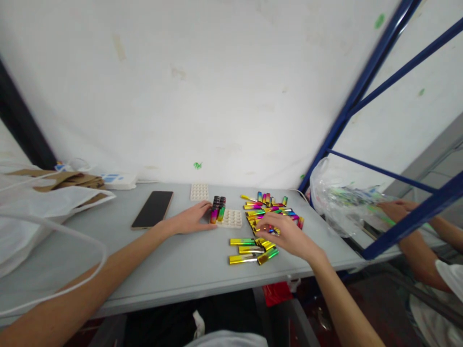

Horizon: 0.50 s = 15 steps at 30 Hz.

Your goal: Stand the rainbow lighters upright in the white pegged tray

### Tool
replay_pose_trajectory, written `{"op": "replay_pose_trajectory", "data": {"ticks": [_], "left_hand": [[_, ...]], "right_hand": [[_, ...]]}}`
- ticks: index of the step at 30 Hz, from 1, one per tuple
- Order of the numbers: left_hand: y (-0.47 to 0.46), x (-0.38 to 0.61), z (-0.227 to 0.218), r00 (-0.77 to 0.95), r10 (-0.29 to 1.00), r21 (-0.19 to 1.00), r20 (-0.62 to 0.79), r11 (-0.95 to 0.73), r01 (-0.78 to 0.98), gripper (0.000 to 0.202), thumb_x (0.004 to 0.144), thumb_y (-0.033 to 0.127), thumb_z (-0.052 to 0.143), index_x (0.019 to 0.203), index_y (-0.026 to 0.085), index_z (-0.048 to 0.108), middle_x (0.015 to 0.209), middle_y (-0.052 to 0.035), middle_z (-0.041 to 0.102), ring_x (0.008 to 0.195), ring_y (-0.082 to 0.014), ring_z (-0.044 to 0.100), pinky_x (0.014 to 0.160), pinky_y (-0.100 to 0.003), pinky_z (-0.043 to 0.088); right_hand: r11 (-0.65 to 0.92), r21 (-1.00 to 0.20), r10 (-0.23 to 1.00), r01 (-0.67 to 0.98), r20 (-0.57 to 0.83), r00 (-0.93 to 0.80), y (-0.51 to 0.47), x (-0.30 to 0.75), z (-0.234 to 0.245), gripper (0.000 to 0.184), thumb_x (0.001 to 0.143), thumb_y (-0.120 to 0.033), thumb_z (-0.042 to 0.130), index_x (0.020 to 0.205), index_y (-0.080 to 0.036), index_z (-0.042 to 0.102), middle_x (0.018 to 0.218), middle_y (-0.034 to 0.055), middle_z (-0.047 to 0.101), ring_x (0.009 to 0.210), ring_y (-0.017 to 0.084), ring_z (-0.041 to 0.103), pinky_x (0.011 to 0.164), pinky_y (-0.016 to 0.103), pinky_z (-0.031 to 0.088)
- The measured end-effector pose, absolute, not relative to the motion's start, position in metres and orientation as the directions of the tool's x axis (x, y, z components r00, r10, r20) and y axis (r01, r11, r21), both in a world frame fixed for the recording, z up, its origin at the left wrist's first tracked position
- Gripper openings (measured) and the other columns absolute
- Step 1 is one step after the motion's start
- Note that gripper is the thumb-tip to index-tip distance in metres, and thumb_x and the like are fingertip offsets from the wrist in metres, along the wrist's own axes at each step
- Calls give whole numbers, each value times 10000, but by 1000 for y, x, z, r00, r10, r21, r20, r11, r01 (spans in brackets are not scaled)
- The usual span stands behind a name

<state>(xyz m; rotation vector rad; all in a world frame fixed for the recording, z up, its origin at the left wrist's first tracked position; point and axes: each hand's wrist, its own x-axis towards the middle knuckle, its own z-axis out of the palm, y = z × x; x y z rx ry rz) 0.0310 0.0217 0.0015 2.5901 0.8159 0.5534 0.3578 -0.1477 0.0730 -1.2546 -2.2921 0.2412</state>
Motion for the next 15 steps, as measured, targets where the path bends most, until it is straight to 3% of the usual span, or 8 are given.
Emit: {"op": "replay_pose_trajectory", "data": {"ticks": [3, 6, 15], "left_hand": [[23, 31, 1, 757, 603, 451, 251, -765, 459, 623, 905, 645, 729, 1334, 203, 635, 1424, -151, 649, 1335, -388, 620, 1196, -475, 484], [25, 30, -2, 755, 589, 461, 287, -776, 430, 619, 894, 641, 745, 1340, 224, 645, 1408, -134, 669, 1314, -386, 635, 1181, -473, 498], [24, 30, -4, 748, 594, 475, 297, -771, 424, 608, 885, 621, 759, 1323, 211, 661, 1396, -136, 676, 1299, -383, 647, 1158, -466, 519]], "right_hand": [[519, -358, 851, 776, 299, -431, -182, 358, 56, 113, 1005, -312, 735, 1108, -274, 759, 1141, 72, 747, 1141, 267, 699, 1012, 392, 563], [486, -320, 866, 813, 297, -401, -195, 354, 34, 288, 939, -247, 804, 1216, -282, 734, 1227, 95, 714, 1174, 293, 691, 1042, 439, 578], [547, -200, 797, 813, 422, -432, -181, 336, 3, 280, 956, -184, 766, 1222, -253, 711, 1197, 107, 701, 1113, 292, 687, 989, 467, 598]]}}
